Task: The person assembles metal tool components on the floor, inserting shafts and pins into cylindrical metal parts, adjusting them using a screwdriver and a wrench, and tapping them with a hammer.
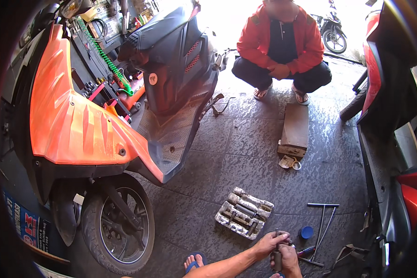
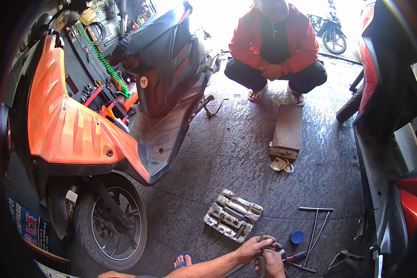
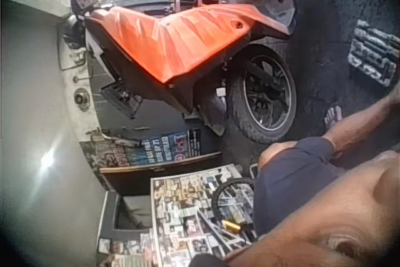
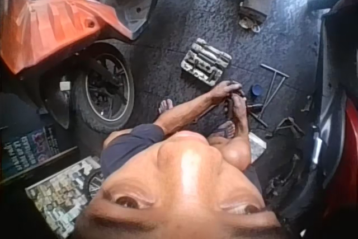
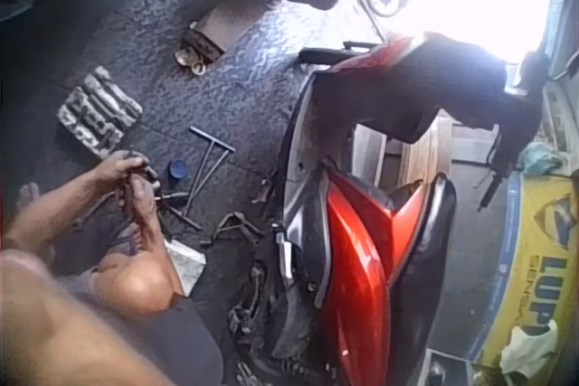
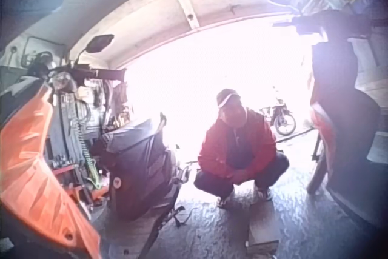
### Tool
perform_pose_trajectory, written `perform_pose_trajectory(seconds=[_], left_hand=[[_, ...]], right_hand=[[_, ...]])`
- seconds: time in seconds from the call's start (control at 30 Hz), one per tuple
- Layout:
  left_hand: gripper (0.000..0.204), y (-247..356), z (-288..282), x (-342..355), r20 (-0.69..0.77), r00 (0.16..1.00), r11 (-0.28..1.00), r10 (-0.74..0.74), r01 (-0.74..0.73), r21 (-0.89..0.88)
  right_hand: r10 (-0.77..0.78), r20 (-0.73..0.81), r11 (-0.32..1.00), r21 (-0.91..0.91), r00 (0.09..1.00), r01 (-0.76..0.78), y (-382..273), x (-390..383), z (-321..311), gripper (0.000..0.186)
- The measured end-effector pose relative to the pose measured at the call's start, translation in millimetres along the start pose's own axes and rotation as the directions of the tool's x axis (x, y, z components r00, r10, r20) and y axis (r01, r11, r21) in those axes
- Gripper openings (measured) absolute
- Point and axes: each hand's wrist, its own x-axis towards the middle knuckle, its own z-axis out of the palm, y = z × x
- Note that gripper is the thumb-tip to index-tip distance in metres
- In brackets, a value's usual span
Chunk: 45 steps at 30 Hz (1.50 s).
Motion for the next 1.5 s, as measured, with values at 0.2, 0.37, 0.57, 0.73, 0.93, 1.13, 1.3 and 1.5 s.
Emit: perform_pose_trajectory(seconds=[0.2,0.37,0.57,0.73,0.93,1.13,1.3,1.5], left_hand=[[0.025,-1,-9,-10,0.035,0.999,0.996,0.031,-0.027,-0.09],[0.025,-16,-9,1,-0.119,0.981,0.973,0.155,-0.131,0.193],[0.024,14,-3,-16,0.12,0.991,0.978,0.054,-0.028,-0.206],[0.023,13,-8,-8,-0.198,0.97,0.909,0.143,-0.049,0.414],[0.033,6,-22,-16,0.133,0.99,0.963,0.046,-0.008,-0.268],[0.037,-13,-39,-7,-0.093,0.995,0.975,-0.028,0.048,0.218],[0.032,1,-29,-15,0.092,0.996,0.98,0.016,0.003,-0.201],[0.028,-4,-26,-11,-0.157,0.988,0.975,-0.006,0.041,0.218]], right_hand=[[0.06,-0.023,0.982,0.182,0.998,-0.055,1,-5,-5,0.029],[-0.142,-0.018,0.957,-0.257,0.99,0.133,8,-4,4,0.033],[0.03,0.042,0.978,0.204,0.999,-0.038,6,1,-10,0.031],[-0.031,0.02,0.998,-0.046,0.999,0.032,-11,0,9,0.031],[0.103,0.061,0.965,0.236,0.993,-0.114,0,1,-3,0.029],[0.093,0.049,0.983,0.156,0.994,-0.1,-3,-2,6,0.027],[0.111,0.101,0.956,0.261,0.989,-0.134,3,0,-3,0.028],[0.096,0.046,0.985,0.138,0.994,-0.102,5,3,2,0.029]])
